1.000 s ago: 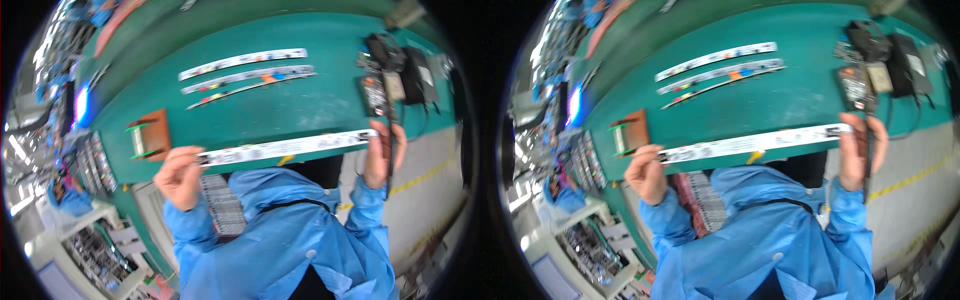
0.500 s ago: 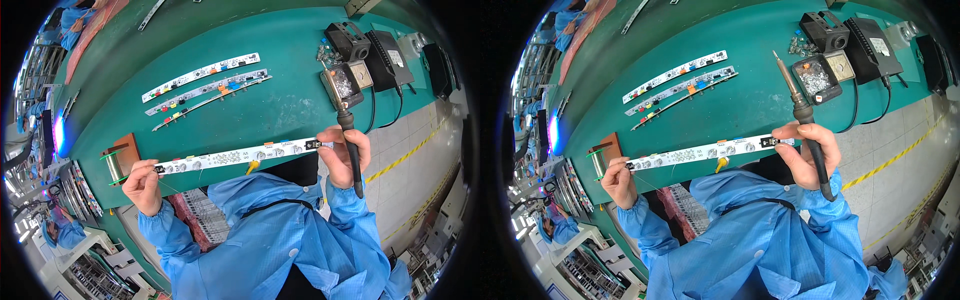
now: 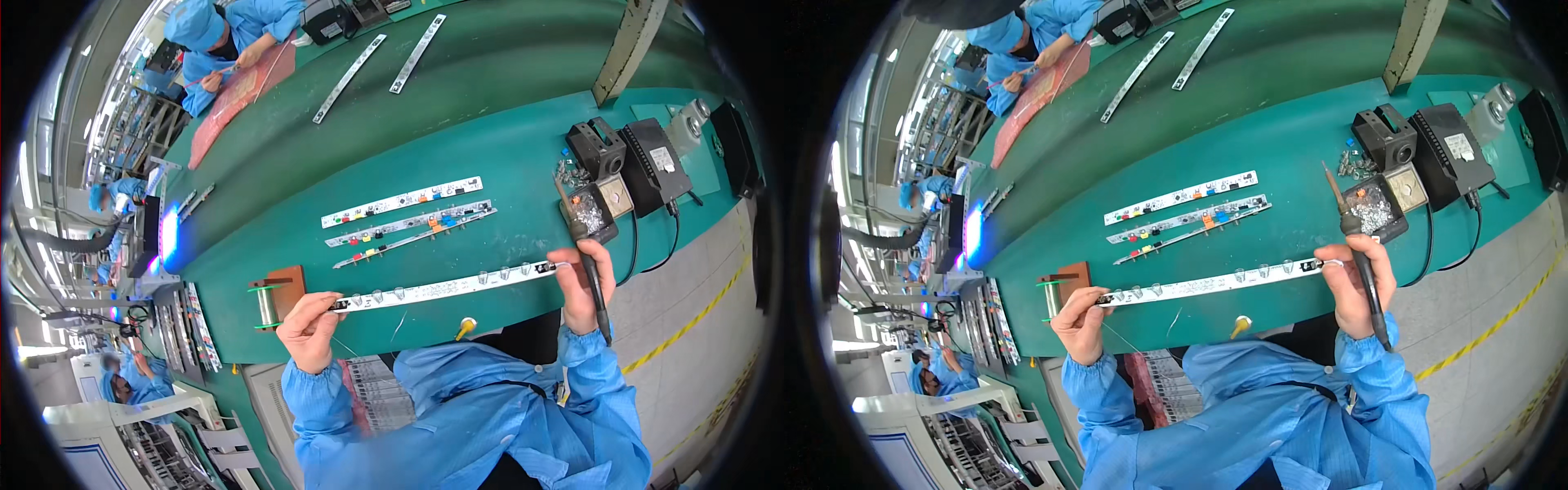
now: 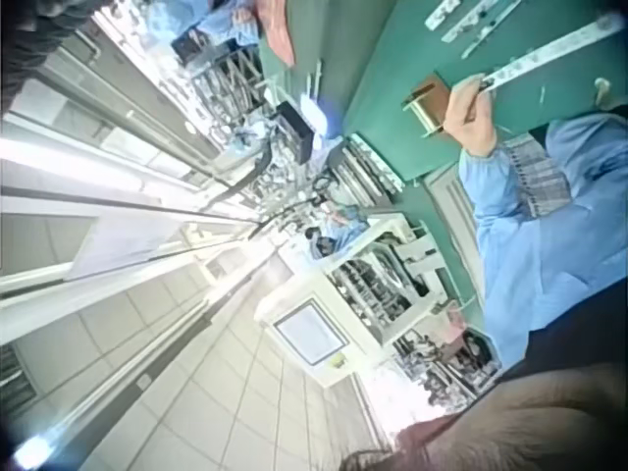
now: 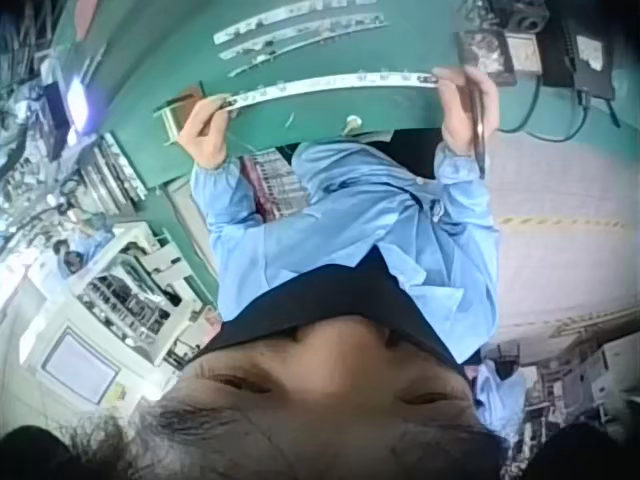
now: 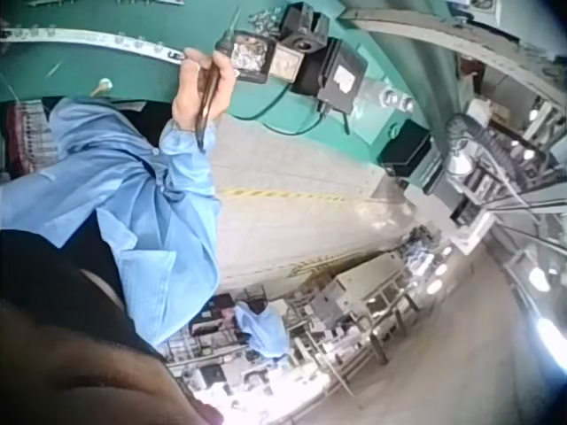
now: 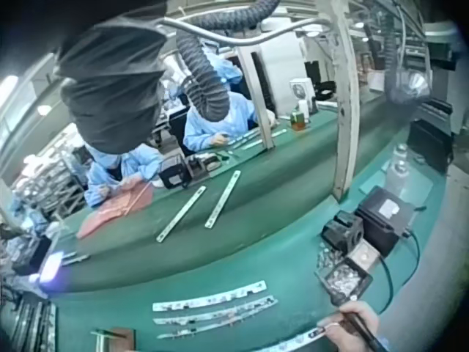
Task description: Soldering components onto LED light strips at a manufacturing station.
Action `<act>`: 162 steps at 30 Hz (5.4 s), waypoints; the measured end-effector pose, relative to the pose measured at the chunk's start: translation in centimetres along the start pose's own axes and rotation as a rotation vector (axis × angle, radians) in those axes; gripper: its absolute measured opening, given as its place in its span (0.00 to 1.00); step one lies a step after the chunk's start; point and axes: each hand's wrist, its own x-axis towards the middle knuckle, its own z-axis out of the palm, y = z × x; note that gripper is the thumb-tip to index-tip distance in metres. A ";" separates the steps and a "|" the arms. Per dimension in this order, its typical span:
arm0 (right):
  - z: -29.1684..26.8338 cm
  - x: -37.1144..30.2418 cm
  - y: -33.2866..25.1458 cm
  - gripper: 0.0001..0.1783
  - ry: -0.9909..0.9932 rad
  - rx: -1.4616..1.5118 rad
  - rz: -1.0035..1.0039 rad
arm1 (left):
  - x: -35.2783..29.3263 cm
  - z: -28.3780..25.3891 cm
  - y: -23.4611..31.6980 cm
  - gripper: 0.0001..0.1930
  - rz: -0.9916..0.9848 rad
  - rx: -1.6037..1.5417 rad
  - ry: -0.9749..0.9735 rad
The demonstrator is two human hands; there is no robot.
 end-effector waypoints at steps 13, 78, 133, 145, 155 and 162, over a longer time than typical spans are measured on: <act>-0.4 1.4 -1.8 0.23 0.021 0.218 -0.027 | 3.0 0.0 0.7 0.10 -0.266 -0.363 -0.059; 4.6 -2.7 -5.2 0.08 -0.215 -0.543 -0.747 | -1.1 0.8 4.1 0.13 -0.060 -0.259 0.133; -0.2 -2.0 5.6 0.16 0.185 -0.451 -0.189 | 15.4 1.1 -8.4 0.15 -0.069 0.985 -0.452; 1.0 -2.3 5.2 0.15 0.283 -0.515 -0.175 | 16.7 0.9 -7.7 0.11 -0.051 1.052 -0.690; -0.4 -2.1 6.3 0.16 0.380 -0.343 -0.282 | 7.7 -1.4 1.7 0.12 0.221 0.952 -0.599; -0.6 -1.6 6.4 0.17 0.330 -0.363 -0.277 | 2.7 3.1 -2.7 0.11 0.211 0.908 -0.659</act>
